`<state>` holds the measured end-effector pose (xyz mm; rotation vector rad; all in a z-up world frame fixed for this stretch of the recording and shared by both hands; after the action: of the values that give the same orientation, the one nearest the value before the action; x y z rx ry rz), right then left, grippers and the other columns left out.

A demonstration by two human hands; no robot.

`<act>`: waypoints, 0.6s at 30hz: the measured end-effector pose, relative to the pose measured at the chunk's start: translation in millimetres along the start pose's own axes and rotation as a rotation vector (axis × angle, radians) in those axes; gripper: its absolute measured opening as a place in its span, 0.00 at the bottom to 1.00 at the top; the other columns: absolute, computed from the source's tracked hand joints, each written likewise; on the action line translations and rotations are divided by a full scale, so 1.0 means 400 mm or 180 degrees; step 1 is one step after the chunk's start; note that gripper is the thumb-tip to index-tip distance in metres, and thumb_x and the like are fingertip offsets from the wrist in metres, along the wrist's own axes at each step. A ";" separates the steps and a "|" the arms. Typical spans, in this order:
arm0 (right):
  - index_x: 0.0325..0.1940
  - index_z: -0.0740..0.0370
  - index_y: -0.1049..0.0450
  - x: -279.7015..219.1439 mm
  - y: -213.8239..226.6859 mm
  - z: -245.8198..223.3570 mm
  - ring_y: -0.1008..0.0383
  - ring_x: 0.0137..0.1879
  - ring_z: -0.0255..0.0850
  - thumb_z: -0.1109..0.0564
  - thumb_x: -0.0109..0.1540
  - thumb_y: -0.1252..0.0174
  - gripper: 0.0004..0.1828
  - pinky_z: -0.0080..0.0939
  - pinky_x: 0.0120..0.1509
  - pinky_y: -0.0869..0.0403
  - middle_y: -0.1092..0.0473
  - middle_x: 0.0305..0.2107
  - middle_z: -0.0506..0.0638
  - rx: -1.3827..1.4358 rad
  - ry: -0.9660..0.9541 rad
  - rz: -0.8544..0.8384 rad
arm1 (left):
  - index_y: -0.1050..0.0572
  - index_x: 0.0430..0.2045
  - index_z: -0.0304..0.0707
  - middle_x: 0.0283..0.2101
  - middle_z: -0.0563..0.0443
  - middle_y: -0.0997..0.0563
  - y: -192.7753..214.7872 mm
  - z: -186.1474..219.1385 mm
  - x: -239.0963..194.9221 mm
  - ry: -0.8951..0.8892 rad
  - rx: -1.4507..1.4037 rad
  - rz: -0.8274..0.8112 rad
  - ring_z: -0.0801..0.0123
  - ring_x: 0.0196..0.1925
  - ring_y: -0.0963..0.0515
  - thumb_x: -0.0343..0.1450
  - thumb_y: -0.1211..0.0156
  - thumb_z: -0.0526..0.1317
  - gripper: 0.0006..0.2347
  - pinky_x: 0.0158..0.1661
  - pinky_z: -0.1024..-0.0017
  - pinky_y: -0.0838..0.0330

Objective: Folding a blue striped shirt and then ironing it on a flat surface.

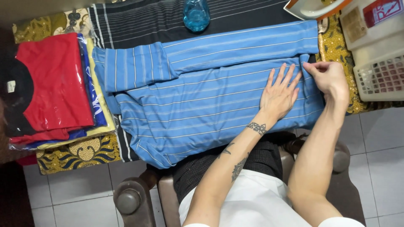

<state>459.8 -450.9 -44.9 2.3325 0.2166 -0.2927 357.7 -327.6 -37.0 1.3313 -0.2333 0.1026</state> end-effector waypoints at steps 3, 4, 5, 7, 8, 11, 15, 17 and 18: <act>0.43 0.56 0.19 0.002 0.016 0.022 0.26 0.39 0.33 0.54 0.66 0.29 0.06 0.35 0.48 0.26 0.23 0.33 0.47 -0.0023 0.0112 0.0161 | 0.39 0.71 0.58 0.77 0.55 0.42 0.001 0.004 -0.009 0.0005 0.0009 0.0000 0.60 0.81 0.47 0.78 0.60 0.55 0.23 0.78 0.53 0.56; 0.42 0.55 0.19 0.008 0.031 0.021 0.26 0.36 0.33 0.56 0.65 0.27 0.06 0.35 0.46 0.26 0.23 0.32 0.45 -0.0159 0.0228 0.0358 | 0.43 0.72 0.60 0.77 0.56 0.43 0.000 0.002 -0.008 0.0000 0.0109 -0.0046 0.61 0.81 0.47 0.79 0.60 0.56 0.24 0.78 0.53 0.56; 0.42 0.55 0.19 0.018 0.033 0.032 0.26 0.36 0.33 0.56 0.65 0.27 0.06 0.35 0.46 0.26 0.23 0.32 0.45 -0.0152 0.0243 0.0351 | 0.43 0.72 0.60 0.77 0.56 0.43 0.004 -0.002 -0.006 0.0010 0.0122 -0.0039 0.61 0.81 0.47 0.79 0.60 0.56 0.24 0.78 0.53 0.56; 0.36 0.51 0.21 0.006 0.114 0.046 0.19 0.37 0.40 0.56 0.59 0.23 0.10 0.47 0.47 0.24 0.21 0.28 0.45 -0.0865 0.0276 0.1434 | 0.46 0.73 0.59 0.78 0.58 0.42 0.010 0.000 -0.012 -0.0015 0.0221 -0.0029 0.63 0.81 0.47 0.80 0.61 0.56 0.24 0.79 0.55 0.55; 0.36 0.51 0.21 -0.005 0.113 0.045 0.19 0.37 0.40 0.56 0.59 0.23 0.10 0.47 0.47 0.24 0.21 0.28 0.45 -0.0868 0.0277 0.1414 | 0.46 0.73 0.59 0.78 0.58 0.42 0.011 -0.001 -0.020 0.0001 0.0222 -0.0042 0.63 0.81 0.47 0.80 0.61 0.56 0.24 0.79 0.55 0.55; 0.43 0.55 0.22 0.007 0.091 0.053 0.21 0.39 0.44 0.52 0.62 0.24 0.13 0.51 0.50 0.26 0.22 0.31 0.47 -0.0987 0.0304 0.0870 | 0.39 0.71 0.55 0.77 0.55 0.41 0.025 -0.015 -0.021 0.0009 -0.0043 0.0066 0.62 0.81 0.45 0.79 0.59 0.54 0.23 0.78 0.55 0.54; 0.59 0.60 0.34 -0.055 0.090 0.045 0.28 0.36 0.46 0.43 0.59 0.23 0.35 0.51 0.41 0.30 0.28 0.36 0.50 -0.0781 -0.0152 0.0160 | 0.25 0.56 0.40 0.66 0.39 0.27 0.146 -0.118 -0.096 0.0181 -0.1666 0.0826 0.50 0.69 0.28 0.77 0.49 0.44 0.15 0.70 0.54 0.34; 0.65 0.66 0.39 -0.102 0.083 0.063 0.32 0.31 0.49 0.47 0.60 0.26 0.39 0.54 0.34 0.29 0.33 0.38 0.56 -0.0589 -0.0415 -0.0305 | 0.25 0.56 0.38 0.62 0.39 0.24 0.240 -0.207 -0.169 0.0353 -0.1893 0.0938 0.51 0.62 0.22 0.77 0.48 0.42 0.15 0.63 0.58 0.25; 0.56 0.66 0.37 -0.106 0.076 0.108 0.29 0.33 0.48 0.53 0.60 0.26 0.31 0.50 0.37 0.30 0.30 0.35 0.57 -0.0592 -0.0489 -0.0532 | 0.23 0.53 0.42 0.56 0.43 0.22 0.296 -0.288 -0.225 0.0827 -0.1866 0.1104 0.55 0.58 0.22 0.76 0.46 0.42 0.13 0.61 0.59 0.26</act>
<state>420.3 -505.9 -42.4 2.1007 0.3487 -0.5102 258.4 -182.4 29.9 0.6757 -0.2474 0.4615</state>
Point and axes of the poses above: each hand's wrist, its own x-axis towards the middle knuckle, its own y-axis out of the back of the hand, z = x × y, the point moved 10 cm from there along x, towards the middle knuckle
